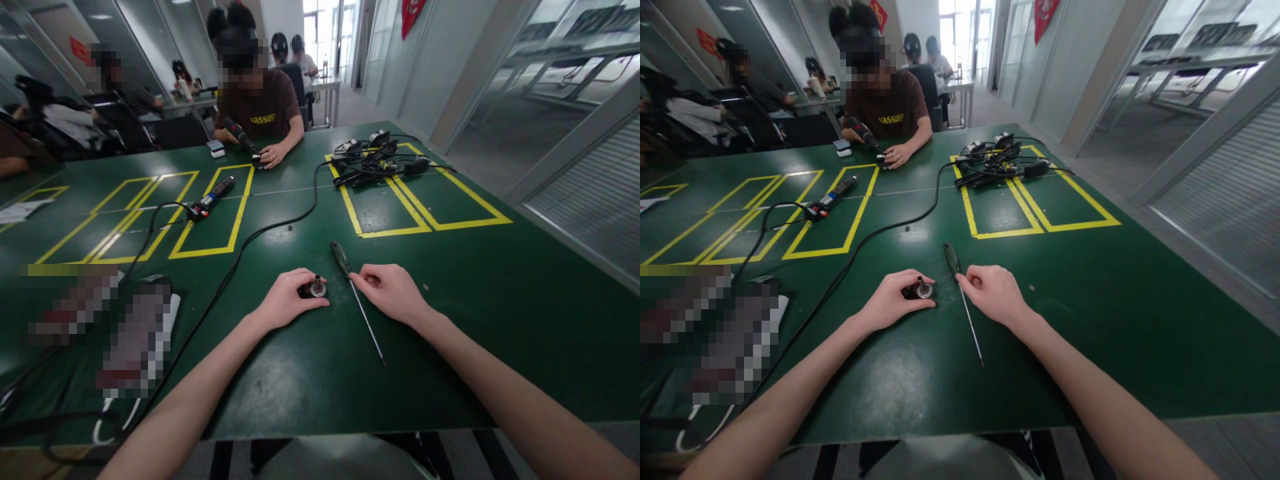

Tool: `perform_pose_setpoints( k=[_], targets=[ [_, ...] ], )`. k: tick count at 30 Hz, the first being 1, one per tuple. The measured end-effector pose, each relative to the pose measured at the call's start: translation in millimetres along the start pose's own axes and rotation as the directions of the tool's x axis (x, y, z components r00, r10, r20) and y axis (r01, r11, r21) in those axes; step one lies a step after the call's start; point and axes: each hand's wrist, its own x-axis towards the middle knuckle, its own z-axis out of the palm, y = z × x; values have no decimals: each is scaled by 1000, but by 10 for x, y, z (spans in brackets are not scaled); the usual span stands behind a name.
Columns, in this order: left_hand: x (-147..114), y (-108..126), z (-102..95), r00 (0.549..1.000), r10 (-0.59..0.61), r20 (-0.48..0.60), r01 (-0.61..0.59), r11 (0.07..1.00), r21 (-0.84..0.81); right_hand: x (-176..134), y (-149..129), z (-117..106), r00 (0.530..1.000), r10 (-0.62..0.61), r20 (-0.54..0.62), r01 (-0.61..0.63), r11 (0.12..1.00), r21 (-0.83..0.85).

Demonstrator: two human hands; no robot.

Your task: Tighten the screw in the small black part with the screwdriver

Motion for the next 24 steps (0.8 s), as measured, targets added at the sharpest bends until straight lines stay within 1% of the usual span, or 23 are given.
perform_pose_setpoints(
  k=[4,7,10,13,17,19,20,22,23,24],
  targets=[
    [9,-48,-6,1000,-9,-22,9,1000,11,13,32,-33,1000,-8,-25,8,1000,10],
    [20,-98,-65,998,-40,-54,42,999,27,23,42,-58,1000,9,-18,-8,1000,20],
    [49,-181,-189,991,-89,-102,93,995,43,23,12,-62,1000,23,12,-23,999,29],
    [80,-301,-382,970,-151,-189,165,985,57,16,-47,-44,998,-10,58,9,1000,27],
    [87,-478,-709,918,-244,-312,281,957,78,8,-104,4,995,-36,95,37,999,-5],
    [70,-555,-870,863,-319,-393,388,915,108,8,-114,19,994,-32,106,32,999,-4],
    [58,-587,-945,838,-326,-437,417,900,126,9,-119,21,994,-31,109,31,999,-5],
    [35,-634,-1081,808,-324,-491,461,868,186,13,-134,16,994,-25,109,28,999,-22],
    [26,-649,-1141,797,-333,-504,494,839,226,15,-147,10,994,-19,111,24,999,-40],
    [22,-657,-1195,766,-354,-537,556,783,278,18,-165,5,993,-4,116,12,998,-67]
  ],
)
